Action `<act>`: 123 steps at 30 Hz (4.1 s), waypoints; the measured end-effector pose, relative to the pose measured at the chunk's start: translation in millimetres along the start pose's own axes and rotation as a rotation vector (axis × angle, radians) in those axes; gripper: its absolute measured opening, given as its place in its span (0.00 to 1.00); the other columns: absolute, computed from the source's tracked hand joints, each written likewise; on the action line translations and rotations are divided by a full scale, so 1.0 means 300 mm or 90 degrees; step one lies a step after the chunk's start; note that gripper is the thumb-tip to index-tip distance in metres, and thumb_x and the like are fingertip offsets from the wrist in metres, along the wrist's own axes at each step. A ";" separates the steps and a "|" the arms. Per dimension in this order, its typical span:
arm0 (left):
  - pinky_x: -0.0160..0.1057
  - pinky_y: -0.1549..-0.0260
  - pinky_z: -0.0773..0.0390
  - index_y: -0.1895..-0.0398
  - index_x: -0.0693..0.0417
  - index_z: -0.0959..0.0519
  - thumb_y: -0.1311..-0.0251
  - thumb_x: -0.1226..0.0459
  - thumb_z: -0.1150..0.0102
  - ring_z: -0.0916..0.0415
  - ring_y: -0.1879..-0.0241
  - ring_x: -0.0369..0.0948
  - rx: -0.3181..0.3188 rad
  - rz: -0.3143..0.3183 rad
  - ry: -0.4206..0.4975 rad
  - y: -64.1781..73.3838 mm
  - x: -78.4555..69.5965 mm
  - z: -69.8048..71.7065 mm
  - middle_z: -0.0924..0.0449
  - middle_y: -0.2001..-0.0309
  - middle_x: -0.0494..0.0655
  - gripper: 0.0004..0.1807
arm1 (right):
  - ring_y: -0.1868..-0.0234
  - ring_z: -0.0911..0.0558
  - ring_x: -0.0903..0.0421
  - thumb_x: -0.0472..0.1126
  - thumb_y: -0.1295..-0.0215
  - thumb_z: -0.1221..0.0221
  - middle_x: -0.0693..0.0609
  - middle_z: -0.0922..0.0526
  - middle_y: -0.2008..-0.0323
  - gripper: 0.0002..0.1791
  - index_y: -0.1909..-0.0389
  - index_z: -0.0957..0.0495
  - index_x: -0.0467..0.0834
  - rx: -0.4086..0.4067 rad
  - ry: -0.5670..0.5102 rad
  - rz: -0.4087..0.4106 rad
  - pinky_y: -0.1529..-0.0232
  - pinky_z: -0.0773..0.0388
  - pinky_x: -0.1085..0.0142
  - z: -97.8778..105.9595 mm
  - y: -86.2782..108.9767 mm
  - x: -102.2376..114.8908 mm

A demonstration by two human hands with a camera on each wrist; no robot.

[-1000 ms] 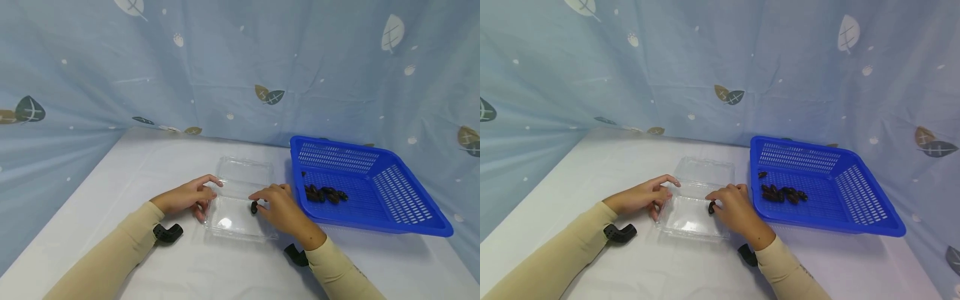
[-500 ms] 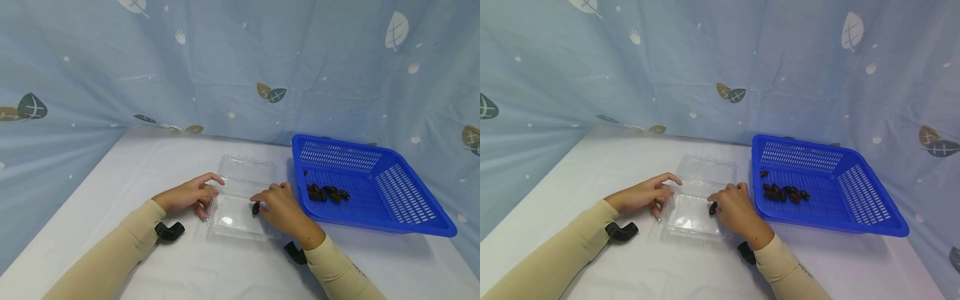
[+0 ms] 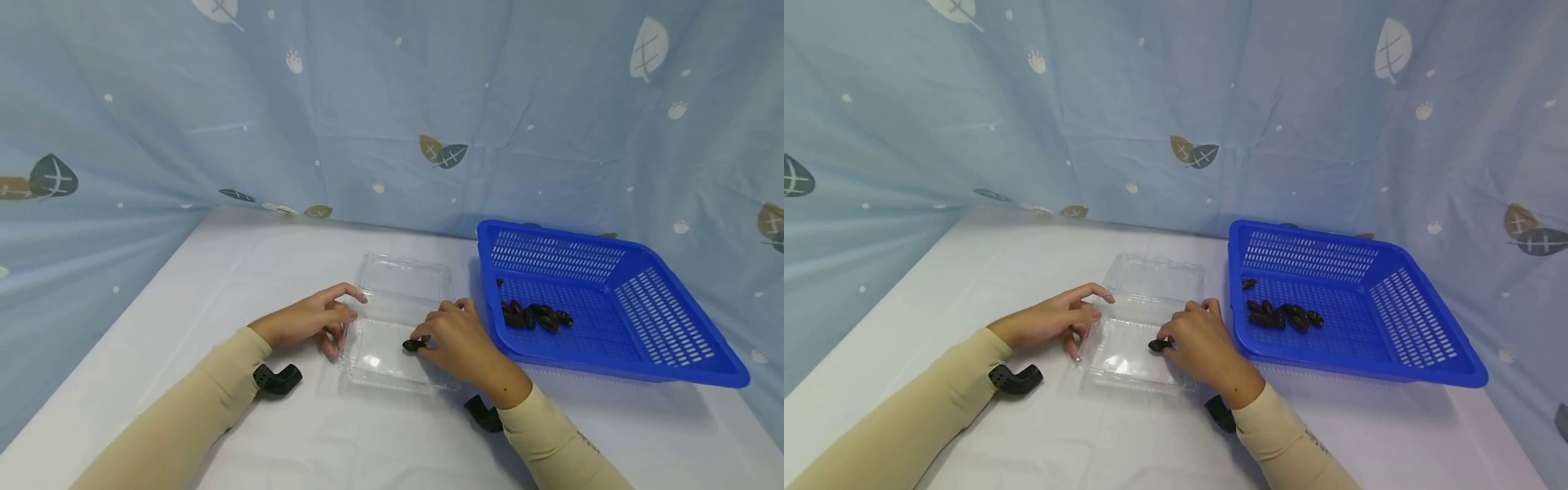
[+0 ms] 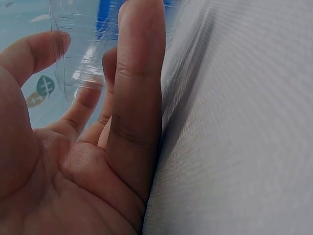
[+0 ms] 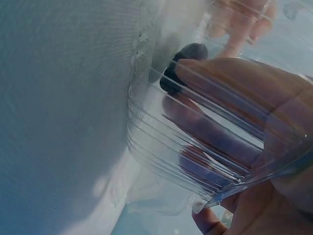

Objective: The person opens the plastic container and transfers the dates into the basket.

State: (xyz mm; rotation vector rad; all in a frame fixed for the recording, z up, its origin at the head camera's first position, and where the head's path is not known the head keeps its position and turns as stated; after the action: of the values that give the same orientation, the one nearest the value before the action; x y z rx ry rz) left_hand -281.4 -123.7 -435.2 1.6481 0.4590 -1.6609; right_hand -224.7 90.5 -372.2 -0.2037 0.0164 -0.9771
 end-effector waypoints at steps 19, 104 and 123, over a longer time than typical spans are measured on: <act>0.49 0.72 0.13 0.32 0.46 0.38 0.27 0.57 0.45 0.20 0.78 0.45 0.008 -0.009 -0.006 -0.002 0.015 -0.004 0.26 0.71 0.52 0.25 | 0.60 0.17 0.60 0.42 0.46 0.25 0.61 0.11 0.65 0.10 0.63 0.12 0.53 -0.082 -0.056 0.012 0.43 0.33 0.49 0.057 0.009 0.023; 0.48 0.72 0.13 0.31 0.49 0.39 0.26 0.57 0.47 0.24 0.74 0.40 -0.002 -0.015 -0.024 0.020 0.022 -0.020 0.29 0.70 0.49 0.25 | 0.62 0.14 0.46 0.39 0.34 0.37 0.40 0.12 0.62 0.12 0.58 0.15 0.33 0.075 -0.133 -0.284 0.61 0.15 0.49 0.131 0.254 -0.600; 0.52 0.71 0.13 0.29 0.51 0.40 0.22 0.51 0.56 0.21 0.74 0.41 0.001 -0.003 -0.002 0.050 0.031 -0.020 0.29 0.66 0.49 0.25 | 0.65 0.15 0.48 0.39 0.30 0.41 0.40 0.12 0.61 0.12 0.57 0.14 0.36 -0.126 -0.108 -0.275 0.67 0.17 0.53 0.210 0.248 -0.583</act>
State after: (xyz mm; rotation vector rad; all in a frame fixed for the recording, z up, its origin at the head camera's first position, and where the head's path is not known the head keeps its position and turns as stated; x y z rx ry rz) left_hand -265.7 -131.6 -441.1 1.6464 0.4609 -1.6674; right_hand -255.0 285.2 -337.5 -0.4854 -0.0905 -1.3863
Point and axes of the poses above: each hand's wrist, its own y-axis away from the middle knuckle, its own z-axis out of the back of the hand, x = y × z, the point moved 6 cm from there along -y, towards the middle knuckle
